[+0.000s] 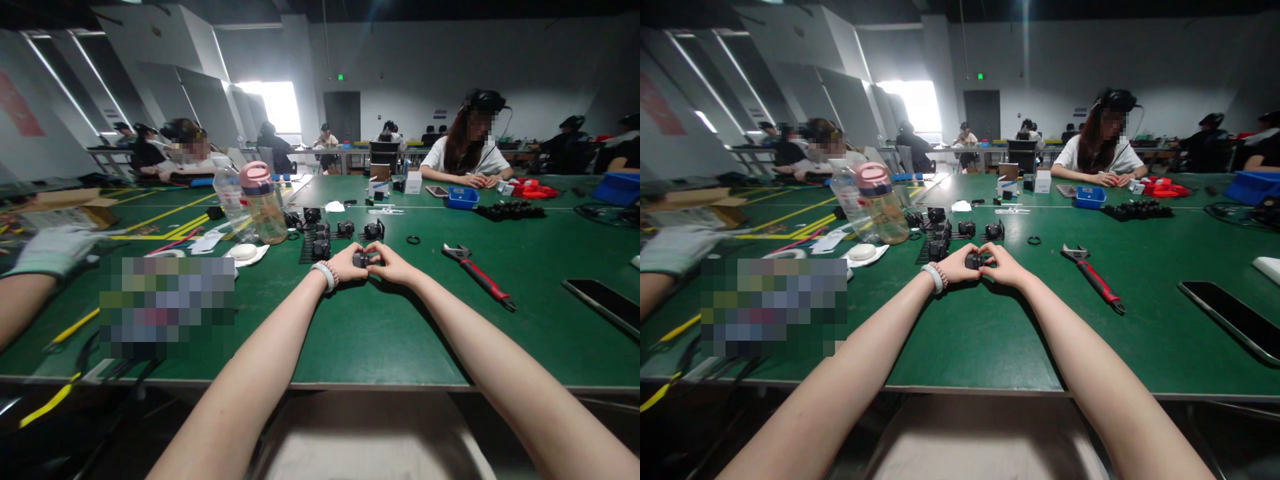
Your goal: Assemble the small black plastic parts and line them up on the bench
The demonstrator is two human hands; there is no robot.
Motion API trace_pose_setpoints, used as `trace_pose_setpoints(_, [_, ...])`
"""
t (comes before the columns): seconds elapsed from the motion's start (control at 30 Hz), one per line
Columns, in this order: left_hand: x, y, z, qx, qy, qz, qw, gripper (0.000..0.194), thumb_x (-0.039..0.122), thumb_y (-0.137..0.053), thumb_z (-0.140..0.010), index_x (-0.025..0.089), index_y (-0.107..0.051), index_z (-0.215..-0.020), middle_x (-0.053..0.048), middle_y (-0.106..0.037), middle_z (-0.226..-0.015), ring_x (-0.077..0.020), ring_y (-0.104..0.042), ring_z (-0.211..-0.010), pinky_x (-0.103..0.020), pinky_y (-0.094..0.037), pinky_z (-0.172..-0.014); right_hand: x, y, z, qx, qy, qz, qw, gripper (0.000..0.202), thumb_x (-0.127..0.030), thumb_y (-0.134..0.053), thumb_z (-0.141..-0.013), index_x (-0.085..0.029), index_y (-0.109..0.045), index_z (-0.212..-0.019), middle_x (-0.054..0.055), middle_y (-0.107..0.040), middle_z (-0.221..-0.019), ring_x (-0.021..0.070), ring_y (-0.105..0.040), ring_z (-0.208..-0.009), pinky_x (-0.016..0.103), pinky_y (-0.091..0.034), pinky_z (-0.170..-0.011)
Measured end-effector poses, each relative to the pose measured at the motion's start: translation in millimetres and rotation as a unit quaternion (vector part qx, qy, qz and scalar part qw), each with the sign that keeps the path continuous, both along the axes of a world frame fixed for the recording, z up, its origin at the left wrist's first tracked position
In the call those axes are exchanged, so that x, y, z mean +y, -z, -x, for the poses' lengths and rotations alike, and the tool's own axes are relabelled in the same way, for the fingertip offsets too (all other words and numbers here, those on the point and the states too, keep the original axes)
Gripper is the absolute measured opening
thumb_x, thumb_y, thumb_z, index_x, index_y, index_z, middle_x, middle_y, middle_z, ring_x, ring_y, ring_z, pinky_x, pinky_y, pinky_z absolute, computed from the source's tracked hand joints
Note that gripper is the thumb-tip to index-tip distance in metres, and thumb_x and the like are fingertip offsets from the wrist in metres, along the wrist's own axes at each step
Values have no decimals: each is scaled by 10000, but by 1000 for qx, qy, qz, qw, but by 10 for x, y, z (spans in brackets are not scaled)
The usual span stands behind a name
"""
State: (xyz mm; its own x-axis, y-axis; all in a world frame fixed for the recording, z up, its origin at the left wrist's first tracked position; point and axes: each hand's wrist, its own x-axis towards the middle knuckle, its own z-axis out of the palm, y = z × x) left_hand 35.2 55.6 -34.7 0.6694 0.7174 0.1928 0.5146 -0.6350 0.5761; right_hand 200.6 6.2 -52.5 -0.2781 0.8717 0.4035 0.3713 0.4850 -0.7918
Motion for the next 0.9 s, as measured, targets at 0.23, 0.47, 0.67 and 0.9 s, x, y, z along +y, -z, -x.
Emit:
trace_pose_setpoints(0.23, [1, 0, -2, -5, -1, 3, 1000, 466, 304, -644, -519, 157, -465, -923, -2, -533, -757, -126, -511, -647, -249, -441, -564, 1, -2, 5, 0, 0, 2, 1000, 366, -142, -564, -644, -194, -456, -990, 39, -442, -1055, 116, -524, -814, 310, -438, -774])
trace_pose_setpoints(0.47, [-12, -13, 4, 2, -4, 6, 1000, 478, 303, -640, -513, 160, -459, -932, 0, -522, -748, -127, -505, -632, -247, -429, -553, -10, -14, 5, -6, 12, -4, 1000, 339, -151, -554, -663, -193, -471, -988, 35, -466, -1039, 131, -523, -850, 319, -428, -792])
trace_pose_setpoints(0.67, [-18, -32, 10, 18, -10, -6, 1000, 481, 327, -639, -506, 171, -466, -928, -6, -521, -776, -144, -511, -685, -288, -442, -644, -8, -16, 18, -13, 22, -11, 1000, 277, -175, -534, -694, -179, -498, -968, 36, -497, -1008, 139, -525, -866, 311, -424, -790])
trace_pose_setpoints(0.9, [-22, -31, 9, 20, -18, -5, 1000, 473, 336, -633, -508, 177, -467, -921, -5, -518, -773, -144, -514, -681, -292, -447, -649, -21, -34, 18, -34, 39, -7, 999, 239, -224, -538, -722, -169, -522, -953, 41, -518, -974, 125, -549, -780, 308, -425, -774])
